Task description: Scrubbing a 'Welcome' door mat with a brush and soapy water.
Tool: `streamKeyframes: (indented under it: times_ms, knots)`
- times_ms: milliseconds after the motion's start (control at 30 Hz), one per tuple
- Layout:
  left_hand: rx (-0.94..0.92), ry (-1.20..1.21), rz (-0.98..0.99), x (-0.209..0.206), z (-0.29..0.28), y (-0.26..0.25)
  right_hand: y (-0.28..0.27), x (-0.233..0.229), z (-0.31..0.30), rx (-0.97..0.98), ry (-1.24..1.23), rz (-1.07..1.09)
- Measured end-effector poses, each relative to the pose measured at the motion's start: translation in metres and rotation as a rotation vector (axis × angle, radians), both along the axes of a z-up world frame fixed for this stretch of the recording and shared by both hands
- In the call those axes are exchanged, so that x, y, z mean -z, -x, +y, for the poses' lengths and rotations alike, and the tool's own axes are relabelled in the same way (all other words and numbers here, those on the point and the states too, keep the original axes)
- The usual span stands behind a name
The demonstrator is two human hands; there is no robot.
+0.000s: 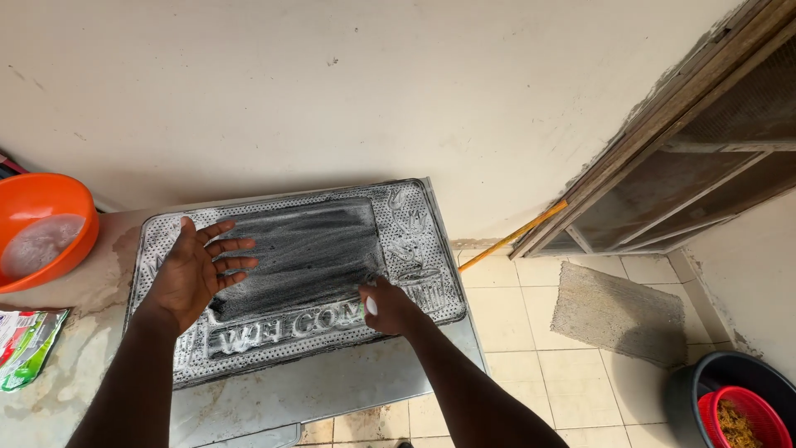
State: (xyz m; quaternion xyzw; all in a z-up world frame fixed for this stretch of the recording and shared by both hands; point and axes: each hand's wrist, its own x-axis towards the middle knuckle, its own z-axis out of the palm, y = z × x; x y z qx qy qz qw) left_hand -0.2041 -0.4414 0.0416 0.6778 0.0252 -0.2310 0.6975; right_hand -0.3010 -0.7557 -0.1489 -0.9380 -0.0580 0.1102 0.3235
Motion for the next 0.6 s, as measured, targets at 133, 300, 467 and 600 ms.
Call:
streamKeyframes:
  times_ms: [133, 300, 467, 600]
  knots:
    - [0.004, 0.005, -0.006, -0.009, -0.015, 0.005, 0.012, 0.008, -0.102, 0.152, 0.052, 0.010]
    - [0.005, 0.045, -0.012, -0.010, 0.003, 0.006, 0.007, 0.012, -0.140, 0.384, 0.178, -0.034]
    - [-0.059, 0.020, 0.005, -0.002, 0.047, 0.007, -0.009, 0.000, -0.051, 0.278, 0.218, 0.019]
    - [-0.020, 0.032, 0.006, 0.008, 0.056, -0.002, -0.010, 0.005, 0.059, 0.090, 0.066, -0.023]
